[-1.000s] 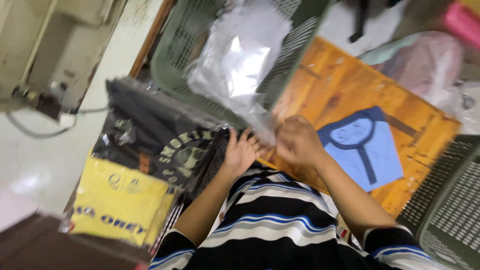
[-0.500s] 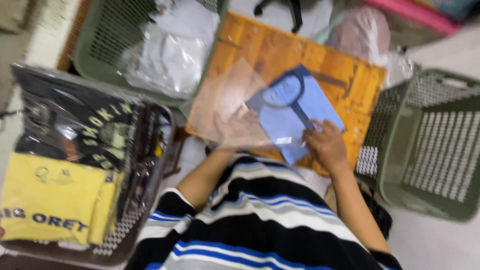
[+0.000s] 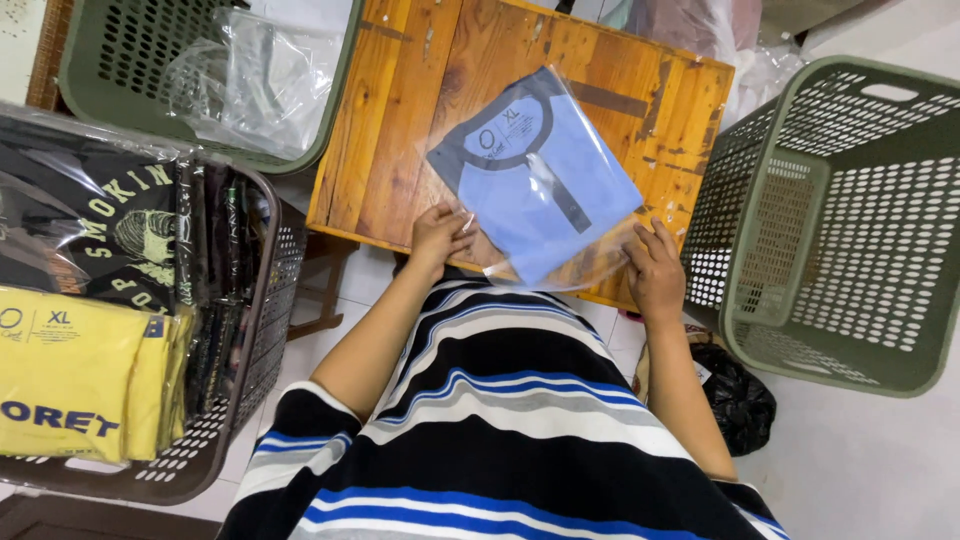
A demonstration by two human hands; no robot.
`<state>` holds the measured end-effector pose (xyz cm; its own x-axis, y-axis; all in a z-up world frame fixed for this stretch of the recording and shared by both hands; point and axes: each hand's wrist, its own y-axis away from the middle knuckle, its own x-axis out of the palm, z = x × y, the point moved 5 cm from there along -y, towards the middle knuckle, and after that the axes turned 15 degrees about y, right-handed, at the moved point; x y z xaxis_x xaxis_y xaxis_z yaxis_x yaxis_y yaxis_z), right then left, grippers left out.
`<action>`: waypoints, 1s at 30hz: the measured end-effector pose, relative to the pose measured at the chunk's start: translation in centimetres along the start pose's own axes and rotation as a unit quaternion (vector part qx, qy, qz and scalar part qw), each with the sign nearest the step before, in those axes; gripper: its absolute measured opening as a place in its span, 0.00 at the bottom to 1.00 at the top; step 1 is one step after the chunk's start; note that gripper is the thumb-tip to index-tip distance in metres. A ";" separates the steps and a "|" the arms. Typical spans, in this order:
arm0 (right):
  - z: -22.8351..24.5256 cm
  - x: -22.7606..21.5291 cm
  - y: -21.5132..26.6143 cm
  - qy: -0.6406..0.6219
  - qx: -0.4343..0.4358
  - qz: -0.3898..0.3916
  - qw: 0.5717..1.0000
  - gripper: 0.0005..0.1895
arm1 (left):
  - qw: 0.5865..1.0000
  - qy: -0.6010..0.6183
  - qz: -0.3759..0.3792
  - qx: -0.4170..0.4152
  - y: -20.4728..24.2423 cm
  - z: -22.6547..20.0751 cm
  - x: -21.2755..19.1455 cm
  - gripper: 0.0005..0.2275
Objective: The person picks up a light-blue and navy-blue shirt from a basket, spreads it on a wooden table, and folds it. The person then places the folded shirt into a clear plastic bag and presses down on the bag to flatten it.
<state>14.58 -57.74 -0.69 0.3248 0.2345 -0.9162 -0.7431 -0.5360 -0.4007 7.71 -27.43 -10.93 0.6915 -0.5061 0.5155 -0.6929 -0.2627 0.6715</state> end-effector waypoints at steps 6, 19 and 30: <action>-2.8 1.9 0.6 0.000 0.053 0.013 0.998 0.03 | 0.979 -0.166 -0.085 0.080 -3.6 3.7 -1.7 0.12; -0.9 4.5 -2.1 -0.057 0.120 -0.025 0.991 0.06 | 0.767 -0.403 -0.069 0.494 6.9 -3.1 8.1 0.24; 4.3 5.8 -8.8 -0.132 0.073 -0.062 0.987 0.04 | 0.459 -0.870 0.087 0.159 7.7 0.4 12.3 0.40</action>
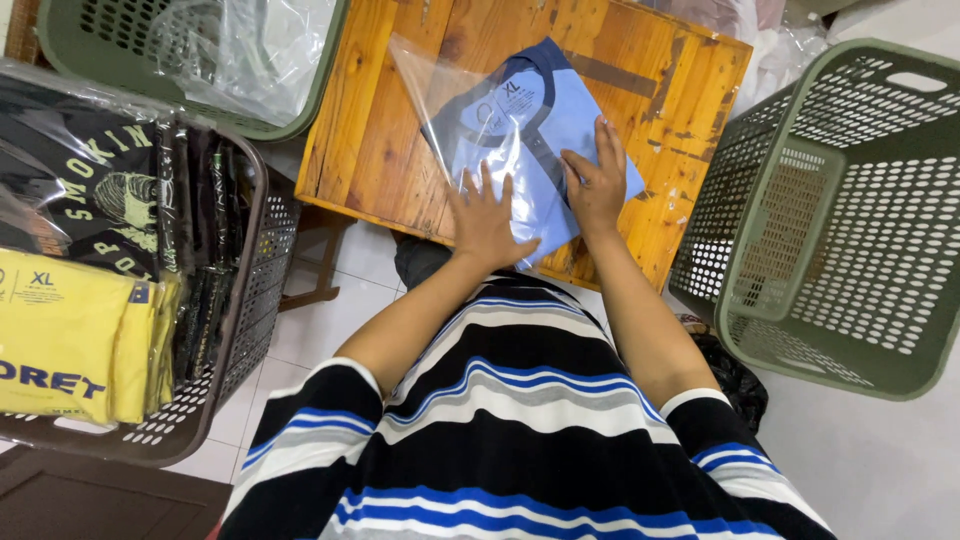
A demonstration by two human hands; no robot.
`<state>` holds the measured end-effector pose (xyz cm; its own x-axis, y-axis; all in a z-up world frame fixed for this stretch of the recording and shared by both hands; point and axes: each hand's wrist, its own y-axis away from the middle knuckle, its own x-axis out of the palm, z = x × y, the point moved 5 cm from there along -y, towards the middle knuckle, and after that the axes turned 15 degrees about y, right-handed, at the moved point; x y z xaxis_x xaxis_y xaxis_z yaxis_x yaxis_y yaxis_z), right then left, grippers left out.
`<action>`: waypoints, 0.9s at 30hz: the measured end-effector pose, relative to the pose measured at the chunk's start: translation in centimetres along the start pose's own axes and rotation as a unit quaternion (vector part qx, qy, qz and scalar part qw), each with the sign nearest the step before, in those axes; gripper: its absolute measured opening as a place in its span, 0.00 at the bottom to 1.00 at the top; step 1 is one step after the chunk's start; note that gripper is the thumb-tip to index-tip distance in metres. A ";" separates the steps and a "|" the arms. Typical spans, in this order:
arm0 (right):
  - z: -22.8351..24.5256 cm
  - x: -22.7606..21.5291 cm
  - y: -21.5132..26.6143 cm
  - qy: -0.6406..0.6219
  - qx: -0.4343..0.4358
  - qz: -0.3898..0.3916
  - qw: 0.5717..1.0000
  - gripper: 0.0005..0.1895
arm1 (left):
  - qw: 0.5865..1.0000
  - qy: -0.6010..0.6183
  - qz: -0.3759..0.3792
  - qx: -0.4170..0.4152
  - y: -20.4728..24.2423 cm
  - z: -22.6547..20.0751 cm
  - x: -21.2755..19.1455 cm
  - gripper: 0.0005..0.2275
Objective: The person picks up a light-blue and navy-blue shirt from a basket, spreads it on a wooden table, and folds it. The person then places the folded shirt into a clear plastic bag and presses down on the bag to flatten it.
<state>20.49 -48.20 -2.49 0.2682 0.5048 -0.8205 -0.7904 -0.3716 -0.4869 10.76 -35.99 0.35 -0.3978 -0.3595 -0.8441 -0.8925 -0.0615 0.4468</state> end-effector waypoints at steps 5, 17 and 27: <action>0.0 0.3 -0.6 0.011 -0.024 0.002 1.000 0.05 | 0.949 0.142 -0.274 -0.067 2.7 5.1 -3.4 0.37; 3.2 2.2 -1.5 -0.061 -0.090 0.020 0.994 0.03 | 0.773 0.310 -0.552 -0.046 1.8 13.0 1.3 0.18; 4.4 2.6 -3.0 -0.045 -0.108 -0.007 0.993 0.07 | 0.958 0.269 -0.091 0.024 -5.0 3.9 2.6 0.30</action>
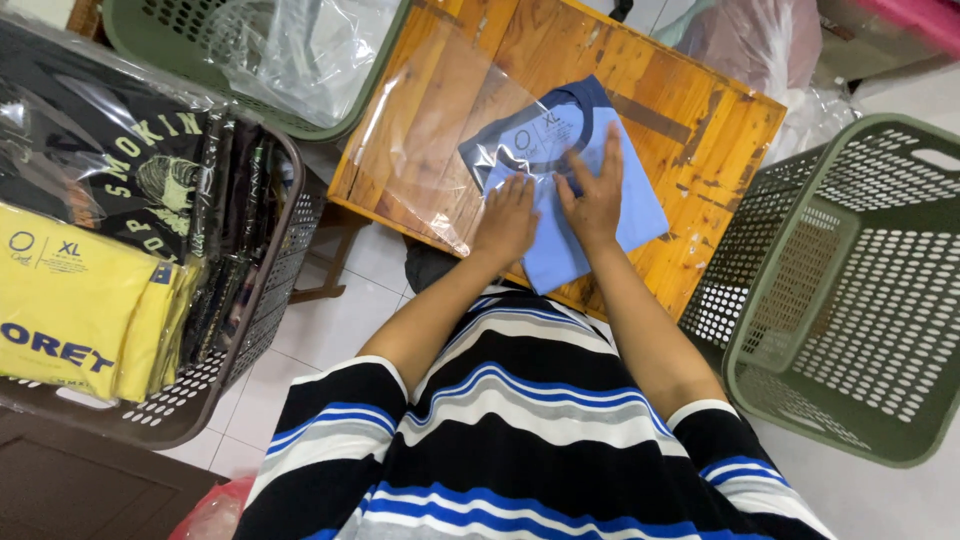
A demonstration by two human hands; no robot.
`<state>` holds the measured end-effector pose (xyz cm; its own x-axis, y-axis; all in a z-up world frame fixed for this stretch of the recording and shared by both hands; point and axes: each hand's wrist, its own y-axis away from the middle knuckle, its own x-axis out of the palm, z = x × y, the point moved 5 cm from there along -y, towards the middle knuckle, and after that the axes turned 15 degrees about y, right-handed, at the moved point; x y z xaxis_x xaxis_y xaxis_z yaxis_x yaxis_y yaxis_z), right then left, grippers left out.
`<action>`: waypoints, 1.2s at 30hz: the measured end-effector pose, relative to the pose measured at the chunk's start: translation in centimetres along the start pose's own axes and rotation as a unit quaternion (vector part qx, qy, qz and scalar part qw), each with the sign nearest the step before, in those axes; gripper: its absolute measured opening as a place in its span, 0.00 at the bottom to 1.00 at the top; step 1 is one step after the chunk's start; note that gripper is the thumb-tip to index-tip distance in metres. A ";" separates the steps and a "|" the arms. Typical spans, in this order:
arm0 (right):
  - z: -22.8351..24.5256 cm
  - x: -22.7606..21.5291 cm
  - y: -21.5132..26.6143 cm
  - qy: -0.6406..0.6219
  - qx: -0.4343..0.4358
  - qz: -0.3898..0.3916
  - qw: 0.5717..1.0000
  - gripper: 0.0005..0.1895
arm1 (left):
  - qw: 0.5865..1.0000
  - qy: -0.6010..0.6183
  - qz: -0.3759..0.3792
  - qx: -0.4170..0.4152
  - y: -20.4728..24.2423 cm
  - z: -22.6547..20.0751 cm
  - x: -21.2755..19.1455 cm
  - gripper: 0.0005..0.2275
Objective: The person picks up a light-blue and navy-blue shirt from a basket, spreads it on a wooden table, and folds it. The person then places the folded shirt into a clear plastic bag and presses down on the bag to flatten it.
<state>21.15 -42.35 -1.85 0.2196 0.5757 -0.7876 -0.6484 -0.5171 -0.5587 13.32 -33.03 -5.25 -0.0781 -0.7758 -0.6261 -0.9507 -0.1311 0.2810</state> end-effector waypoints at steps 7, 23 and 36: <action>-0.2 0.3 3.3 0.070 0.169 0.226 0.957 0.37 | 0.995 0.044 -0.085 0.024 -1.2 3.0 -1.4 0.17; -7.5 -6.0 11.7 0.119 -0.114 0.320 0.933 0.32 | 0.996 -0.062 -0.030 -0.052 -4.7 2.9 -2.0 0.16; -10.0 2.6 6.5 0.146 0.067 0.350 0.923 0.15 | 0.998 0.004 -0.034 -0.056 -5.2 2.2 -1.4 0.18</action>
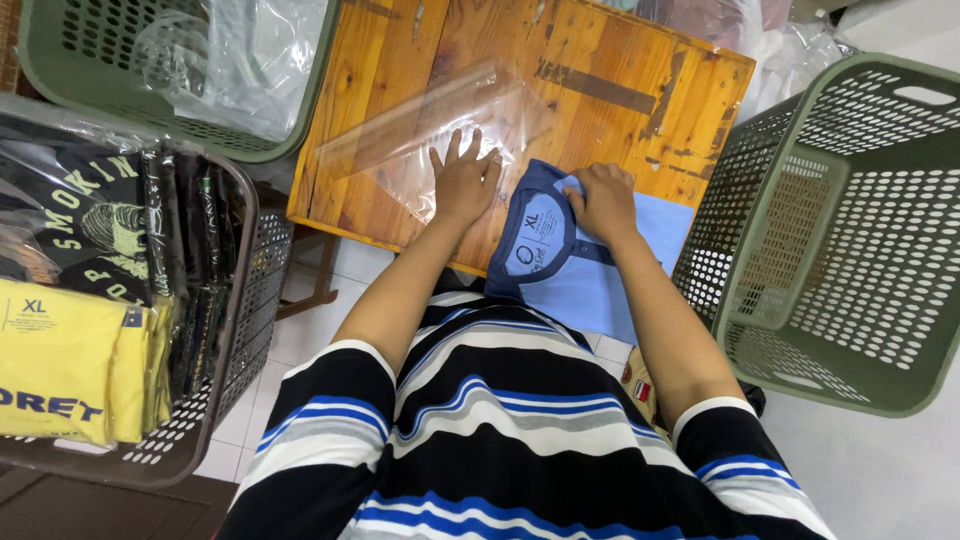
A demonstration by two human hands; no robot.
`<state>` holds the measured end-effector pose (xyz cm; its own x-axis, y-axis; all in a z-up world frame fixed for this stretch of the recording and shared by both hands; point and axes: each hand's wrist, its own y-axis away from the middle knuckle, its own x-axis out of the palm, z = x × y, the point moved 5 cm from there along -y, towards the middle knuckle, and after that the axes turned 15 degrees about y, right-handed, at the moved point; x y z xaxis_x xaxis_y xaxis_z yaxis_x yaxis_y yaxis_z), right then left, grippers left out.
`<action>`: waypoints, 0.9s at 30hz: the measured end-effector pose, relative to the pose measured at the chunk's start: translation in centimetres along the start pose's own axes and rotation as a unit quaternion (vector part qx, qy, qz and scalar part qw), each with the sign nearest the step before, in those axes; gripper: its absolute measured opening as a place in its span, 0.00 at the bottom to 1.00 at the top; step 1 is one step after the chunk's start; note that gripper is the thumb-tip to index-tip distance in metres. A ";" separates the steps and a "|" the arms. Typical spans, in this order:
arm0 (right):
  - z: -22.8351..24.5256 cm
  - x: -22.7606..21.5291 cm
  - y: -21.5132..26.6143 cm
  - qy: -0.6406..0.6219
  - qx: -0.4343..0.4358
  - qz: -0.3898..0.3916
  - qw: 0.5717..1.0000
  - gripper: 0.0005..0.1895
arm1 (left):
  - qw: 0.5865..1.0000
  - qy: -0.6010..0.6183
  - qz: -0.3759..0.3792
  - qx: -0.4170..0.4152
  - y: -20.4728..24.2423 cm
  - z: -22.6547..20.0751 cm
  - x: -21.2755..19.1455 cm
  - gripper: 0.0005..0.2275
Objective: The person picks up a light-blue and navy-blue shirt from a basket, spreads it on a wooden table, and folds it. The person then places the folded shirt into a clear plastic bag and presses down on the bag to flatten it.
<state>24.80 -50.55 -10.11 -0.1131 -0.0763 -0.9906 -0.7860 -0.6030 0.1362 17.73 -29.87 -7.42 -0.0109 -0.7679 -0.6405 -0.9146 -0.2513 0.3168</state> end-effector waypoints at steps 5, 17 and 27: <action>2.2 -3.6 -0.6 -0.168 -0.055 0.015 0.984 0.08 | 1.000 -0.003 0.023 0.003 0.4 -1.2 -0.6 0.18; -0.9 1.6 -5.2 -0.303 0.108 0.037 0.946 0.15 | 0.993 -0.097 0.050 0.049 1.8 -1.9 1.9 0.19; -3.5 0.4 -3.2 -0.324 0.226 -0.051 0.917 0.16 | 0.989 -0.124 0.065 0.049 3.8 -0.8 2.3 0.20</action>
<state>29.43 -51.44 -10.95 -0.2464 0.5380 -0.8061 -0.9679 -0.1787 0.1765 14.60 -33.05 -7.09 -0.2185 -0.6184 -0.7548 -0.9334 -0.0931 0.3465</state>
